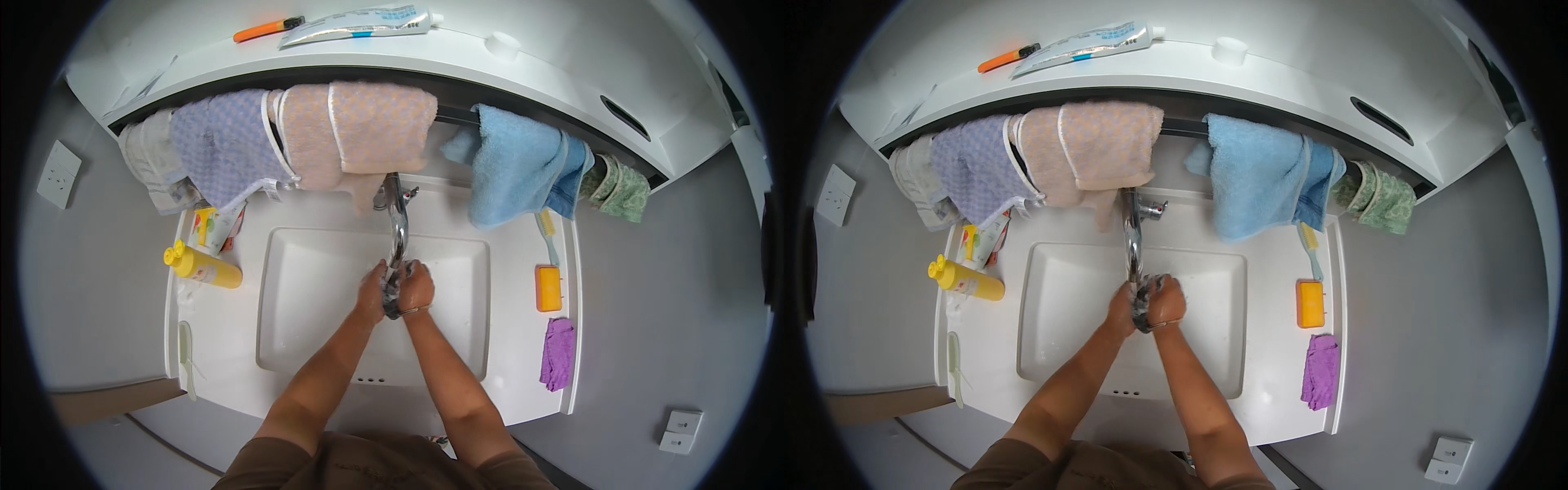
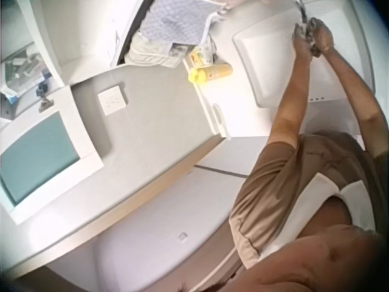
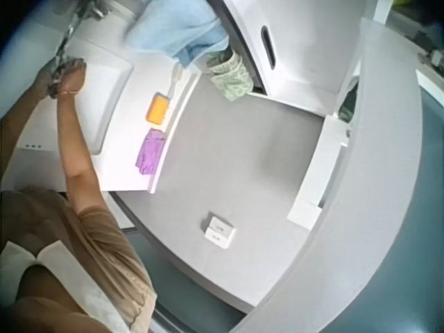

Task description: The person washes a dark sock by hand in a bathroom sink. They wet the sock under running water, apply liquid detergent, rub and squeeze the fabric to create suds, then rinse repeatedly until the soap is removed. The sock remains in the sink at the end of the clip.

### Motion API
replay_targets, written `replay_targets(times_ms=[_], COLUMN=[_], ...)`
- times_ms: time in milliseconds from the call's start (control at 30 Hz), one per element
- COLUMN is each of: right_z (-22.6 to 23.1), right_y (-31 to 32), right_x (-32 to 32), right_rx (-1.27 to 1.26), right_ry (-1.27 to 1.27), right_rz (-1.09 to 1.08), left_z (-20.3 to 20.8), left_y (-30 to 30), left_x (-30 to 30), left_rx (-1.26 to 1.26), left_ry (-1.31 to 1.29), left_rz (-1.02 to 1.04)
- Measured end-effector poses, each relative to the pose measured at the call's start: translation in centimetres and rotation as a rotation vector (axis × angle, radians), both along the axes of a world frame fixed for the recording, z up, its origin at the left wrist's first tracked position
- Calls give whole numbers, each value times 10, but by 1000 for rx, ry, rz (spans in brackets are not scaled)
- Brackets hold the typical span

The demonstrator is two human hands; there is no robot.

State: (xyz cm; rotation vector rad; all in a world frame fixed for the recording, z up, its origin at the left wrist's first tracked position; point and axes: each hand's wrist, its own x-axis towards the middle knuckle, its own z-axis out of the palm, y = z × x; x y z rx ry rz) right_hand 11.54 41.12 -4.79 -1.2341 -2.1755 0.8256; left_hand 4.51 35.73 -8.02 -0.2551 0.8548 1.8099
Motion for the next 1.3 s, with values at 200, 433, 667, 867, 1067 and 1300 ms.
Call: replay_targets(times_ms=[200, 433, 667, 867, 1067, 1300], right_z=[22, -36, 23, 0, 22, -29], right_y=[-32, 31, -69, 13, -28, 29], right_x=[-11, 7, -16, -17, -20, 10], right_rx=[62, -875, -49, -42, -17, -1411], right_ry=[-174, 558, 396, 92, -250, 700], right_rz=[280, -216, 248, -80, 325, -19], left_z=[-2, -7, -108, 13, 13, 9], left_y=[-20, -28, -41, -4, -31, -47], left_x=[-20, -31, -44, 4, -1, -30], left_rx=[174, 3, 312, -150, 13, 174], left_ry=[-282, -42, -40, 75, -82, 47], left_rz=[-46, -66, -22, -57, -64, -292])
